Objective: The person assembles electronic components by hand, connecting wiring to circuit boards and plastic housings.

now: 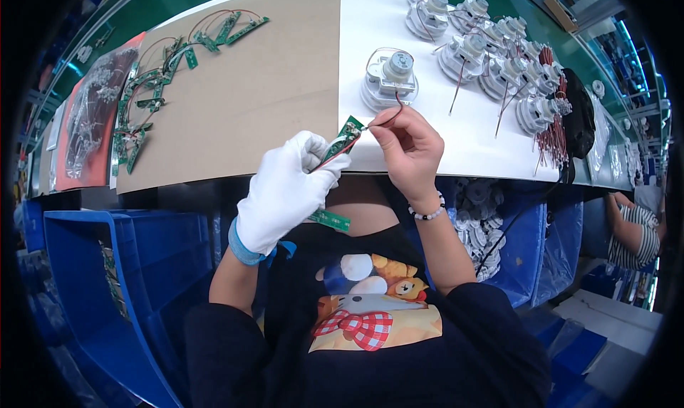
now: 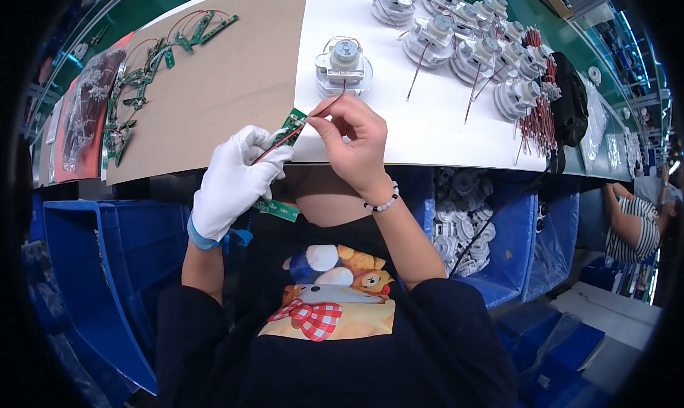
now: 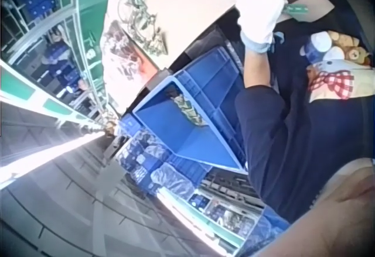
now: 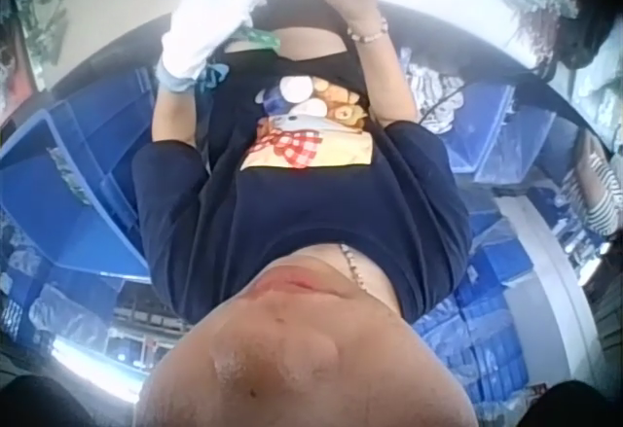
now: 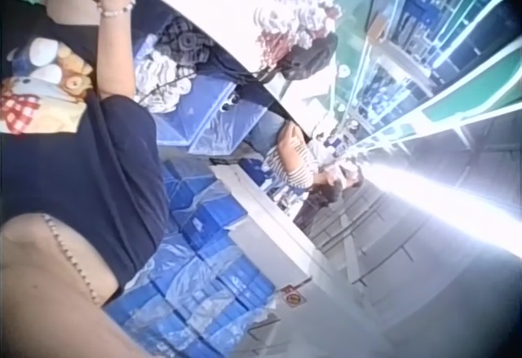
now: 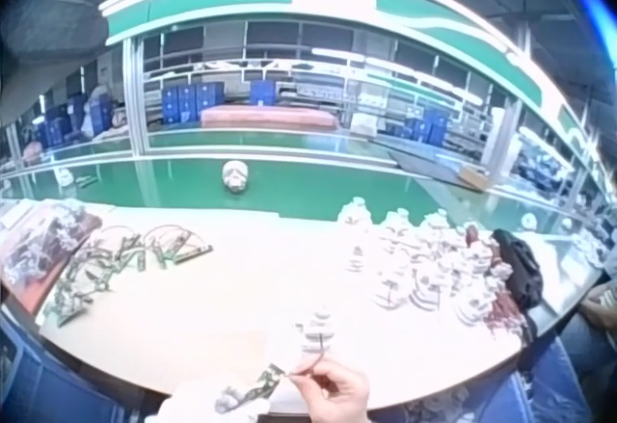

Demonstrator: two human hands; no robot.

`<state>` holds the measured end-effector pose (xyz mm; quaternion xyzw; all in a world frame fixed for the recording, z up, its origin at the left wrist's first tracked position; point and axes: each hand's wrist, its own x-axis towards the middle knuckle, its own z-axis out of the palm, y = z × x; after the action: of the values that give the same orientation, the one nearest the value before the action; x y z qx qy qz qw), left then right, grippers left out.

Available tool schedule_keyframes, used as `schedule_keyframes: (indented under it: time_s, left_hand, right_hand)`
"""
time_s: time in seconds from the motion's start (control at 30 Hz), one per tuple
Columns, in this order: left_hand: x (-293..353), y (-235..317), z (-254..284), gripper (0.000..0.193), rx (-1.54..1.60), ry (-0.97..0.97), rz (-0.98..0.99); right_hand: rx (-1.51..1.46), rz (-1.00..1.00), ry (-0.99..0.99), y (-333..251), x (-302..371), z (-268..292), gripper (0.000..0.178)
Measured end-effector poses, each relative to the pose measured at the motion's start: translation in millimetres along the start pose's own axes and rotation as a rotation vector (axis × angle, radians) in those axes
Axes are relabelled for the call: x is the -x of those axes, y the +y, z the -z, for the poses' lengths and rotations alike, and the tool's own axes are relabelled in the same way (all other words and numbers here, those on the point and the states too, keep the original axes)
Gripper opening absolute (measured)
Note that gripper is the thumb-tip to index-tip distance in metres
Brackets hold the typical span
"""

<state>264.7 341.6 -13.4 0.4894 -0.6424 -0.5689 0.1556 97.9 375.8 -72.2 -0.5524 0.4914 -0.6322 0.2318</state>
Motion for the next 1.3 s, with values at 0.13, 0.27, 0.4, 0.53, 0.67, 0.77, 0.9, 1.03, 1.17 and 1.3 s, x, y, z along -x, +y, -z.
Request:
schedule_keyframes:
  time_s: [0.13,0.27,0.4,0.53,0.67,0.77,0.9,1.03,1.17,1.3]
  left_hand:
    - [-1.1,-0.3,0.4,0.021,0.125,0.025,0.054]
    - [-4.2,-4.4,1.6,0.021,0.185,0.016,0.048]
    - [-4.5,-3.9,1.1,0.021,0.199,-0.012,0.040]
    - [-4.1,-2.6,2.0,0.021,0.205,-0.025,0.051]
    - [-4.5,-4.0,2.9,0.021,0.230,-0.039,0.051]
    - [-5.3,-7.7,3.6,0.022,0.213,-0.041,0.030]
    - [-5.3,-13.1,3.1,0.023,0.197,-0.017,0.004]
    - [-2.2,-9.6,0.0,0.023,0.223,-0.008,-0.002]
    - [1.1,-2.9,-2.5,0.023,0.224,0.014,-0.031]
    - [-1.4,-4.4,-9.6,0.021,0.332,0.050,-0.043]
  right_hand:
    - [-0.109,-0.024,0.026,0.7,2.8,-0.8,0.004]
    - [0.029,0.002,-0.040,0.2,6.1,-4.1,0.004]
    - [0.077,0.070,-0.024,1.5,2.5,-5.8,0.005]
    - [0.113,0.083,-0.059,-0.9,0.3,-4.9,0.006]
    - [0.188,0.111,-0.108,-1.3,-1.7,-1.4,0.006]
    - [0.233,0.103,-0.166,-3.3,-4.8,2.4,0.005]
    - [0.244,0.080,-0.213,-12.4,-8.4,2.7,0.004]
    - [0.313,0.094,-0.170,-18.3,-8.6,-0.8,0.007]
    - [0.315,0.140,-0.109,-13.7,-8.4,-2.5,0.007]
    - [0.128,-0.002,-0.011,-9.7,-1.3,-7.1,0.006]
